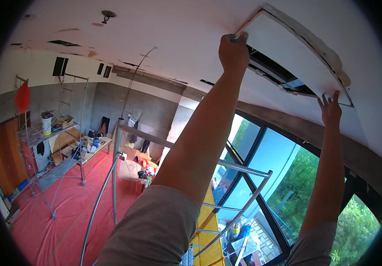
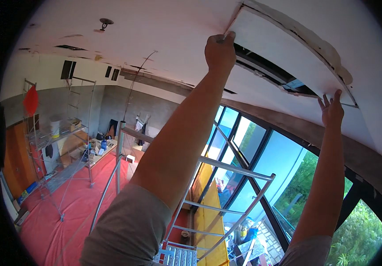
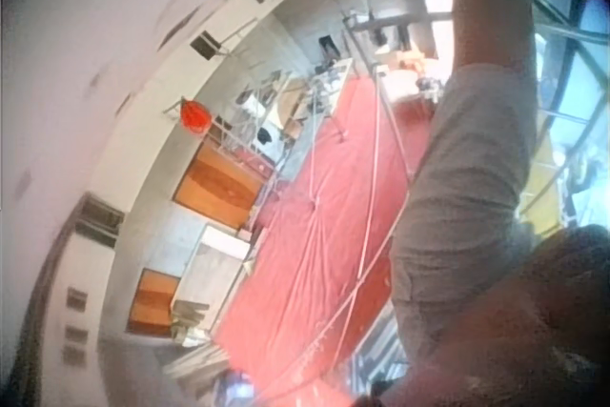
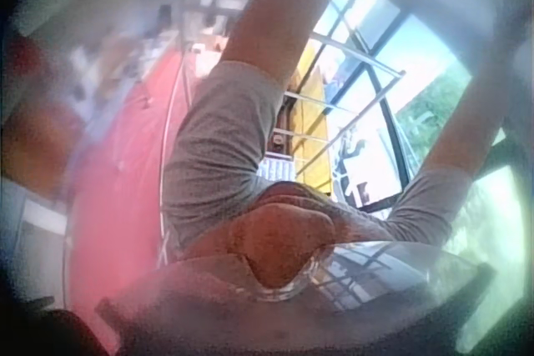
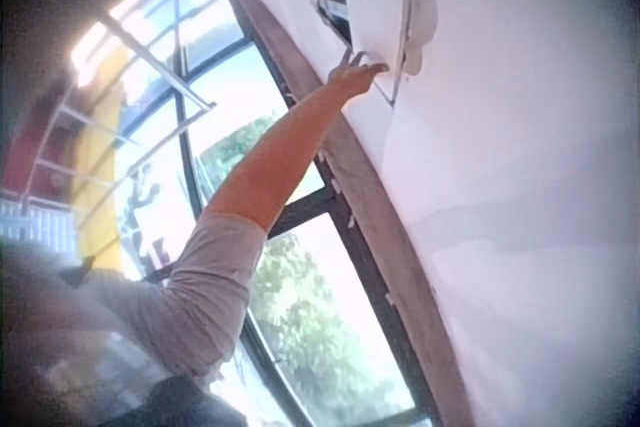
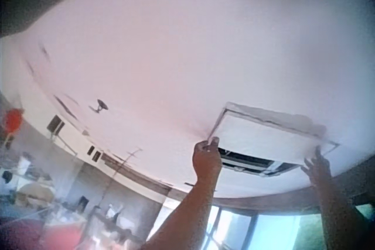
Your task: The person standing on a scaffold fits a rectangular white panel into an opening in the ceiling, then removes the panel and places it on the scaffold platform.
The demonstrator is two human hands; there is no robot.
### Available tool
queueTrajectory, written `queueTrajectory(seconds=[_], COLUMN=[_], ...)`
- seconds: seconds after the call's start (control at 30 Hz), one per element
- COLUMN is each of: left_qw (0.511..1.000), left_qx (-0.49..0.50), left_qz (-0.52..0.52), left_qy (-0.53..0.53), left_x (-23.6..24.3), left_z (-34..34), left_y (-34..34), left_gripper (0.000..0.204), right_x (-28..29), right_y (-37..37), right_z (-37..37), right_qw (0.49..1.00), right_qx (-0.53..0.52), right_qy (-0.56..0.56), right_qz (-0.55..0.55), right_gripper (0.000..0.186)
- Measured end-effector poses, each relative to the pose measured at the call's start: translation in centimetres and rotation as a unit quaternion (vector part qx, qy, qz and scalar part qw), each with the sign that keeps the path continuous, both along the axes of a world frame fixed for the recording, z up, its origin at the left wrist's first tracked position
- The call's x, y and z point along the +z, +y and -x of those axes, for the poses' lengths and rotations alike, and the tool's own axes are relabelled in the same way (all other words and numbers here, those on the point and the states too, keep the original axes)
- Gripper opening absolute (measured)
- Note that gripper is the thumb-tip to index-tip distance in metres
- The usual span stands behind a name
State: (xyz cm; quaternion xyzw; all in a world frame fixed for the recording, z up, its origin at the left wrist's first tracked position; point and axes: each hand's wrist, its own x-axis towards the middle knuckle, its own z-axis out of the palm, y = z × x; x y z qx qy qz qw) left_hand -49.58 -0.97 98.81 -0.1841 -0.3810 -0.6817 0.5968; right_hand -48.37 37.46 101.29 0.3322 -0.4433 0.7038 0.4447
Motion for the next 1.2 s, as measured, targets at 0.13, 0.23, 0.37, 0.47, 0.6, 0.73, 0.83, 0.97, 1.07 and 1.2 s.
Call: queueTrajectory(seconds=[0.13,0.23,0.37,0.47,0.6,0.73,0.83,0.97,1.07,1.2], left_qw=[1.000,0.999,0.999,0.999,0.995,0.993,0.992,0.993,0.994,0.994], left_qx=[0.011,0.028,0.027,0.035,0.092,0.099,0.107,0.095,0.094,0.088], left_qz=[-0.014,0.002,0.027,0.030,0.024,0.042,0.049,0.050,0.052,0.053], left_qy=[0.014,0.023,0.015,0.021,0.027,0.044,0.045,0.041,0.028,0.032], left_x=[-0.2,-0.4,-0.5,-0.3,-0.3,-0.4,-0.3,-0.3,-0.1,0.2], left_z=[0.5,0.8,0.9,1.2,1.6,1.1,0.6,0.8,1.3,1.5], left_y=[-0.6,-0.8,-1.1,-1.4,-1.4,-1.8,-1.9,-2.1,-2.3,-2.1], left_gripper=[0.053,0.049,0.042,0.043,0.045,0.042,0.041,0.040,0.038,0.030], right_x=[0.2,0.1,0.0,0.1,0.2,0.0,0.2,0.1,0.1,0.3], right_y=[-0.3,-0.6,-0.2,-0.3,0.3,0.0,0.3,-0.2,-0.2,0.6], right_z=[0.5,0.3,0.5,0.6,0.8,0.9,0.7,0.6,0.8,0.8], right_qw=[1.000,1.000,1.000,1.000,1.000,1.000,1.000,1.000,1.000,1.000], right_qx=[0.015,0.009,0.017,-0.006,0.011,0.015,0.011,0.004,0.002,-0.004], right_qy=[-0.001,-0.001,0.009,0.007,0.012,0.015,0.009,0.002,0.012,0.010], right_qz=[0.005,0.011,0.004,0.005,0.002,0.001,0.000,0.009,0.000,0.008], right_gripper=[0.099,0.100,0.100,0.100,0.100,0.099,0.097,0.096,0.095,0.095])
